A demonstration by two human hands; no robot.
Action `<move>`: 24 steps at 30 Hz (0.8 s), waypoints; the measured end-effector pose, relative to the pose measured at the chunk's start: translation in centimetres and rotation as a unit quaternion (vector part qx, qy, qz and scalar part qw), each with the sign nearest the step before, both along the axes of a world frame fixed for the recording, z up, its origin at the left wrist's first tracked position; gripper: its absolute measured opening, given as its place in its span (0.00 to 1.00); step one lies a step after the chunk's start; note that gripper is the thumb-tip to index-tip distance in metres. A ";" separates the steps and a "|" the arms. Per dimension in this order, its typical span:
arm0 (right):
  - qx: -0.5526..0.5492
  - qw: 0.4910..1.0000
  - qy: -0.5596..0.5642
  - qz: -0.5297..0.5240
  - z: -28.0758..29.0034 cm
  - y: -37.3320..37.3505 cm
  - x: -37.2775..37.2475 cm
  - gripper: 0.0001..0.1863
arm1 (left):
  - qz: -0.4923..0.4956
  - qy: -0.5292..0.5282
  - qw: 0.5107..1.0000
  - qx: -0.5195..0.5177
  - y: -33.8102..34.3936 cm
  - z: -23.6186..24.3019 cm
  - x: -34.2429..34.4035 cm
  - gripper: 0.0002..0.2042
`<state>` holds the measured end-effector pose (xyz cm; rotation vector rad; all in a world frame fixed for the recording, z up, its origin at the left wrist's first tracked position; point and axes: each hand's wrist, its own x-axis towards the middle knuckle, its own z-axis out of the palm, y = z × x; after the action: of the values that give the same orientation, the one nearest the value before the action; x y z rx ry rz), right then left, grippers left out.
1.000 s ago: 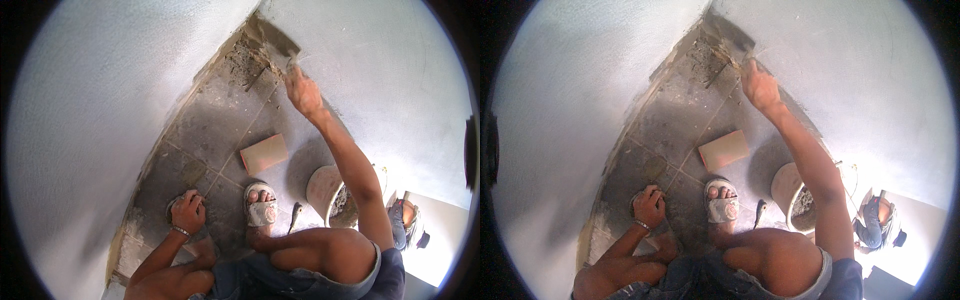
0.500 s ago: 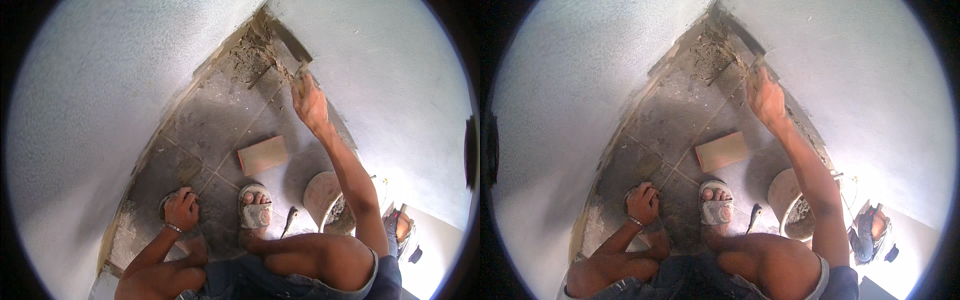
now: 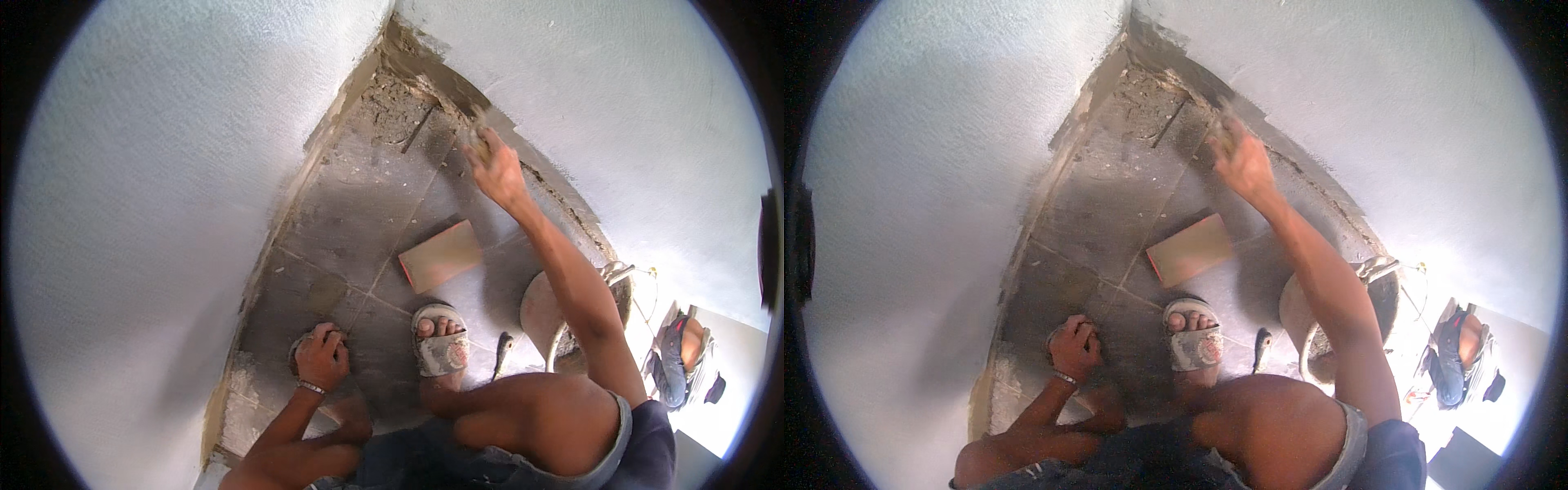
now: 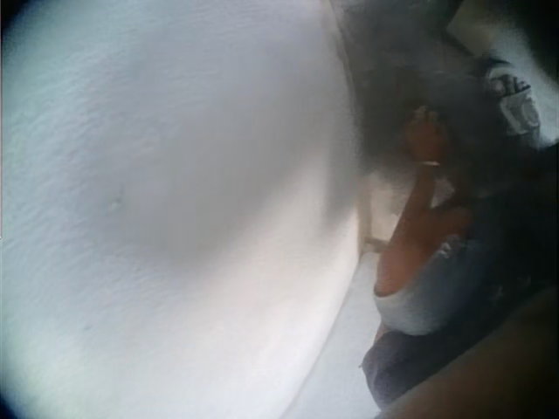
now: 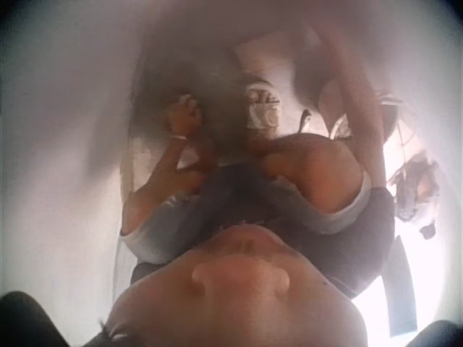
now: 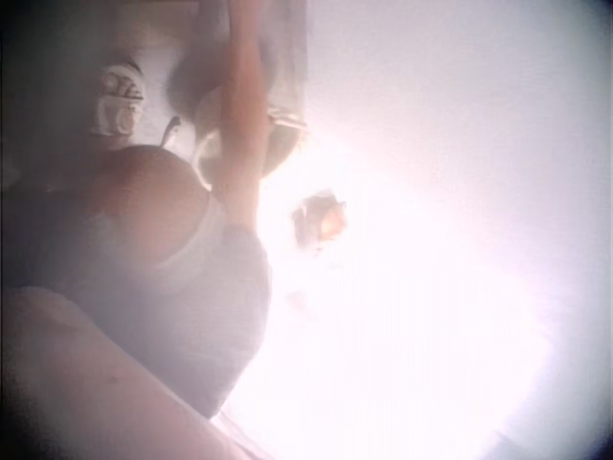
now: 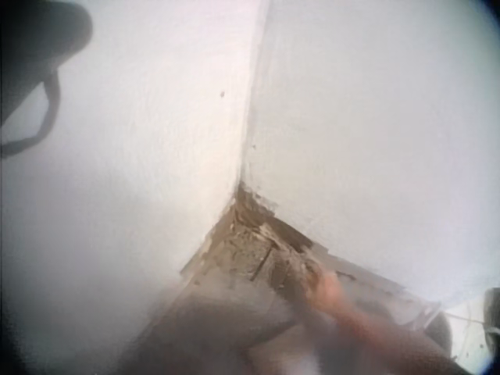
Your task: The person scoops cement from a bucket using a trowel and applies it to a damaged section of a wall near the floor. They repeatedly smooth the cement into the gap between the wall and the tiled floor.
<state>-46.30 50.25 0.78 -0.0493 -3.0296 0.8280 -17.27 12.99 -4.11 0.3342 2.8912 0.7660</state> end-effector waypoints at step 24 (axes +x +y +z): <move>-0.065 0.997 -0.032 0.031 2.3 -3.1 -3.7 0.24 | -0.003 -0.027 1.000 -0.010 0.2 1.1 -0.2 0.05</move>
<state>-50.03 47.19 3.11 0.0194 -3.0468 1.0487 -17.49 13.20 -2.99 0.3135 2.8436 0.7345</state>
